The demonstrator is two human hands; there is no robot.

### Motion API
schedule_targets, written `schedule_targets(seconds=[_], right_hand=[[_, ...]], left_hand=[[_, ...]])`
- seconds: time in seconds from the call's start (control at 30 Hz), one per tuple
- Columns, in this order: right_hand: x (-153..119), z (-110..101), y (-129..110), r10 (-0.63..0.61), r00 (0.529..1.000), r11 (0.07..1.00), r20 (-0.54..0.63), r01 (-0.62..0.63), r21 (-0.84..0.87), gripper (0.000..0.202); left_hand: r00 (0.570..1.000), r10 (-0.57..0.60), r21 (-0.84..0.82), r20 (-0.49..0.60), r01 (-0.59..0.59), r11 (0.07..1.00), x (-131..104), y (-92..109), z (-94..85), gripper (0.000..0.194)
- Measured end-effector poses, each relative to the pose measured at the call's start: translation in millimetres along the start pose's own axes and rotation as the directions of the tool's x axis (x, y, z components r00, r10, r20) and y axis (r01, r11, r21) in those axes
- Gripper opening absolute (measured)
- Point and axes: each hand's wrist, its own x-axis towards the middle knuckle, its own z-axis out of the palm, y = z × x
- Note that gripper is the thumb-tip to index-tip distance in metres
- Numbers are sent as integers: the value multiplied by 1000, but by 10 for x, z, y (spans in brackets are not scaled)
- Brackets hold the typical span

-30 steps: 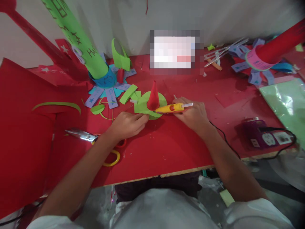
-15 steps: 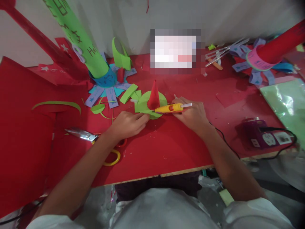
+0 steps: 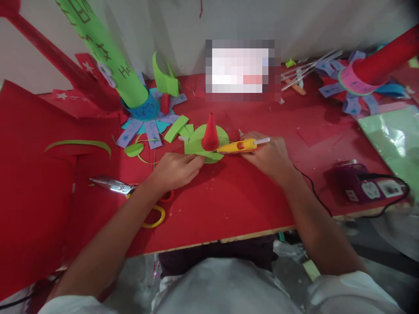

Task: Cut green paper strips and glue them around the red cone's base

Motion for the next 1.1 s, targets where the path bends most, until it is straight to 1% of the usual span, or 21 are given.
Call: schedule_targets(seconds=[0.1,0.2,0.27,0.3,0.37,0.4,0.47,0.53,0.6,0.7,0.77,0.83,0.97,1.03,1.1], right_hand=[[1,-9,-17,2,1000,1000,5,-3,4,25],[3,-27,-36,10,1000,1000,9,-10,-12,25],[4,-43,-47,14,1000,1000,16,-14,-27,24],[4,-52,-53,11,1000,1000,21,-11,-29,23],[5,-69,-61,2,999,1000,33,-1,-25,23],[5,-77,-65,-1,999,1000,40,2,-21,24],[8,-89,-69,-3,999,1000,54,4,-18,25],[12,-94,-71,1,998,1000,65,0,-27,27],[17,-95,-73,4,998,999,69,-1,-39,27],[20,-92,-73,3,998,999,70,0,-50,27],[19,-87,-69,-1,997,999,71,4,-51,28],[16,-78,-62,-4,998,999,64,7,-48,29],[12,-61,-48,-6,999,1000,52,7,-21,29],[12,-59,-44,-4,999,1000,52,4,-14,29],[15,-65,-43,2,998,1000,57,-1,-19,30]], left_hand=[[996,-73,-162,-48,64,985,28,-9,-31,13],[973,-215,-382,-82,168,909,53,16,-62,12],[948,-313,-513,-52,244,823,58,55,-70,11],[937,-348,-569,-21,275,775,57,78,-71,16],[923,-383,-645,41,317,696,56,123,-77,29],[924,-377,-662,66,324,676,58,142,-85,32],[941,-324,-661,99,306,685,71,168,-112,25],[963,-248,-656,105,254,710,88,174,-139,16],[979,-182,-660,89,194,726,96,159,-147,20],[989,-138,-611,48,138,780,82,117,-111,33],[991,-130,-533,14,117,838,71,91,-74,35],[990,-136,-471,-40,101,876,70,76,-48,32],[970,-179,-458,-166,85,885,91,82,-57,23],[957,-211,-456,-199,100,884,97,93,-76,21],[942,-260,-445,-212,144,884,98,102,-88,20]])
